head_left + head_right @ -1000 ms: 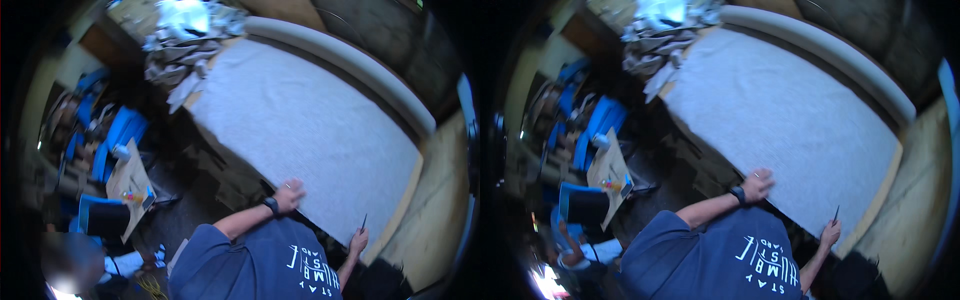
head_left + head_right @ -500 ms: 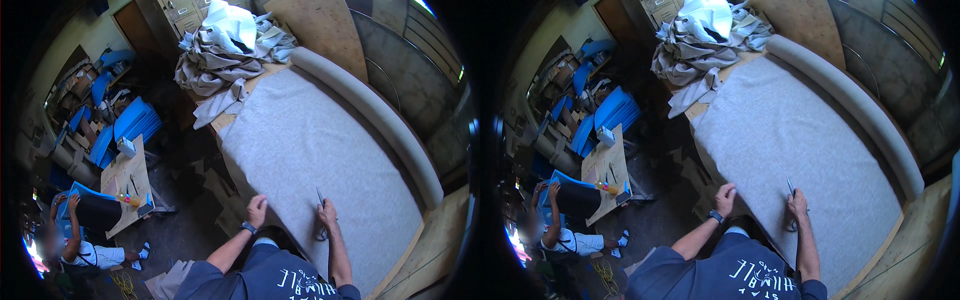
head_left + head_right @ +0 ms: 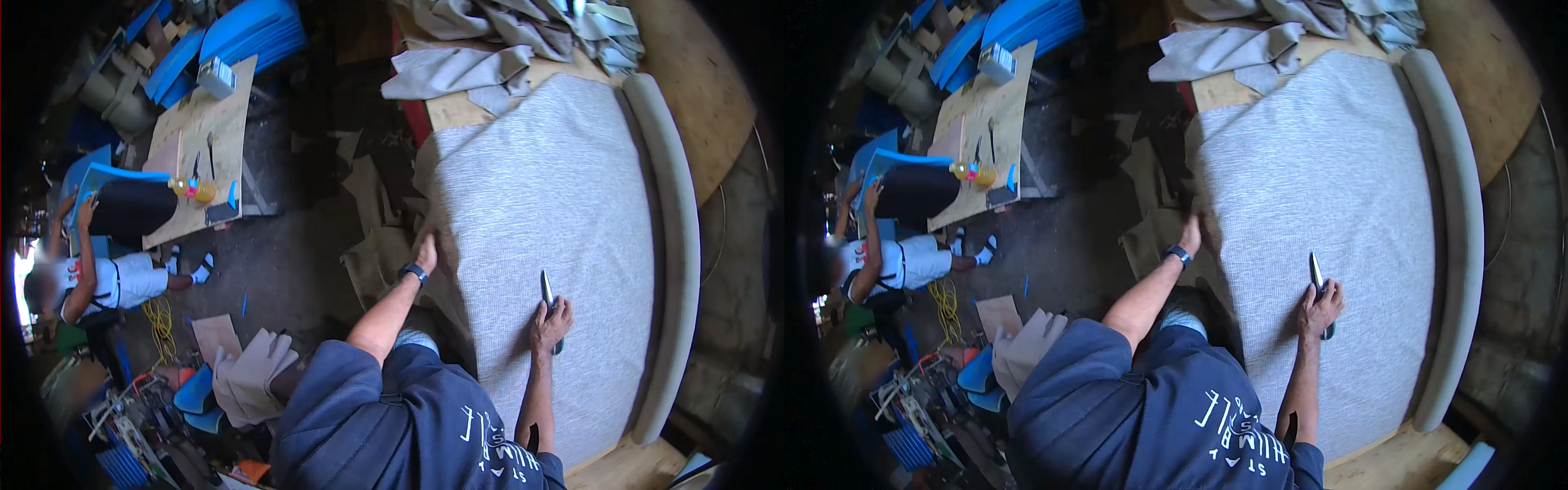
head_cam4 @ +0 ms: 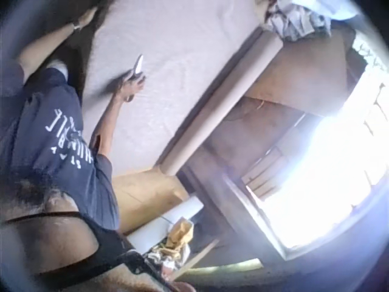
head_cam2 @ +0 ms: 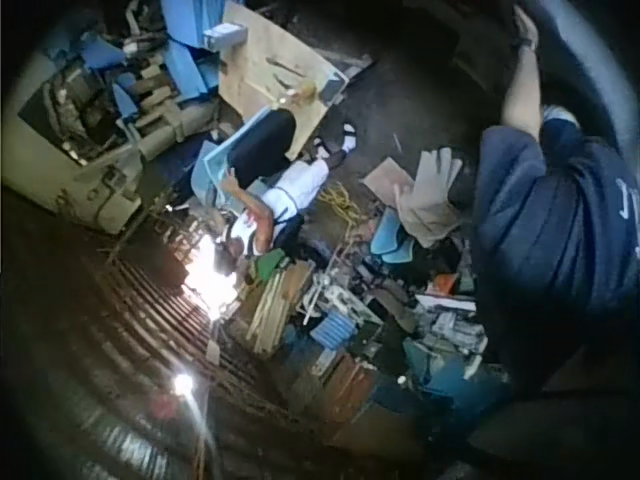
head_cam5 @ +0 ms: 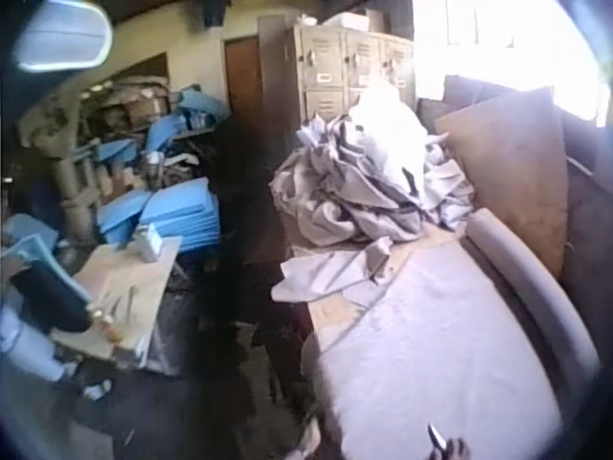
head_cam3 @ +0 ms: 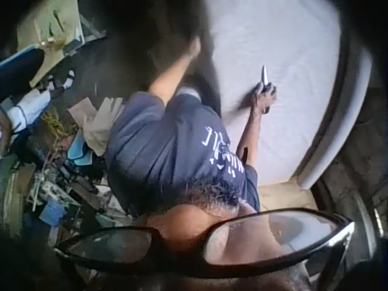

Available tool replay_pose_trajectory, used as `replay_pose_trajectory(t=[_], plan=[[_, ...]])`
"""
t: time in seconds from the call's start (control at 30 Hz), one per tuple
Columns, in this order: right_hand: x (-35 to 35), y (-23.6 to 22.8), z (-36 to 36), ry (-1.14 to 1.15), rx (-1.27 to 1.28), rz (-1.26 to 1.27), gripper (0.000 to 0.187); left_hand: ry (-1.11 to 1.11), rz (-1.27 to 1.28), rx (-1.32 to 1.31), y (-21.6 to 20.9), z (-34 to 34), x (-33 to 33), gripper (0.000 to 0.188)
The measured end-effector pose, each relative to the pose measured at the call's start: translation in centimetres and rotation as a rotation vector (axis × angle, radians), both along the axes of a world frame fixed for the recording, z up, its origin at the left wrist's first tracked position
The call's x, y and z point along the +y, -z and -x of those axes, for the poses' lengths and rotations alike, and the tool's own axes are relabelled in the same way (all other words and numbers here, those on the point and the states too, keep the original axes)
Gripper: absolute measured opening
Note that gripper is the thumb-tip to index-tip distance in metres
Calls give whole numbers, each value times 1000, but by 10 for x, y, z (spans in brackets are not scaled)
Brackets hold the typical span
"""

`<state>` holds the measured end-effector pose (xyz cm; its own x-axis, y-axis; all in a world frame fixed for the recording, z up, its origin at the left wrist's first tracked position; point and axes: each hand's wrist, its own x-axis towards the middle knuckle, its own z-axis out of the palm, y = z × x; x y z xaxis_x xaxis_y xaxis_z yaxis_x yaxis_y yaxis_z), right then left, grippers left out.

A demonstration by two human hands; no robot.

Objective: Cutting a specific pattern out of a large roll of upholstery fabric using scissors.

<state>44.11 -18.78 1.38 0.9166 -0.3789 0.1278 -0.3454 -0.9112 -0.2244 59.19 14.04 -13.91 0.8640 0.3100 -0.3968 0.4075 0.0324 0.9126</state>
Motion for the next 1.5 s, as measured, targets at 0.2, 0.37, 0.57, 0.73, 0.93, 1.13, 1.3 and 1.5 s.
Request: replay_pose_trajectory(t=[0.2,0.37,0.57,0.73,0.93,1.13,1.3,1.5], plan=[[12,5,6,128,19,92,52,-109,384,346,57,58,-33,52],[13,3,14,120,-5,73,53,-259,-2,-3,29,-62,26,47],[32,8,-1,95,-9,-19,53,-253,-216,-279,21,-268,213,32],[16,3,0,143,-36,65,51,-95,-127,-142,-74,-367,144,75],[15,18,4,123,55,108,53,-36,-380,-235,-8,-359,156,48],[14,24,16,124,65,139,53,448,-99,54,197,-4,-14,48],[13,30,14,61,18,151,51,534,56,167,193,97,-102,48],[8,30,11,92,37,158,52,625,46,183,102,168,-55,47]])
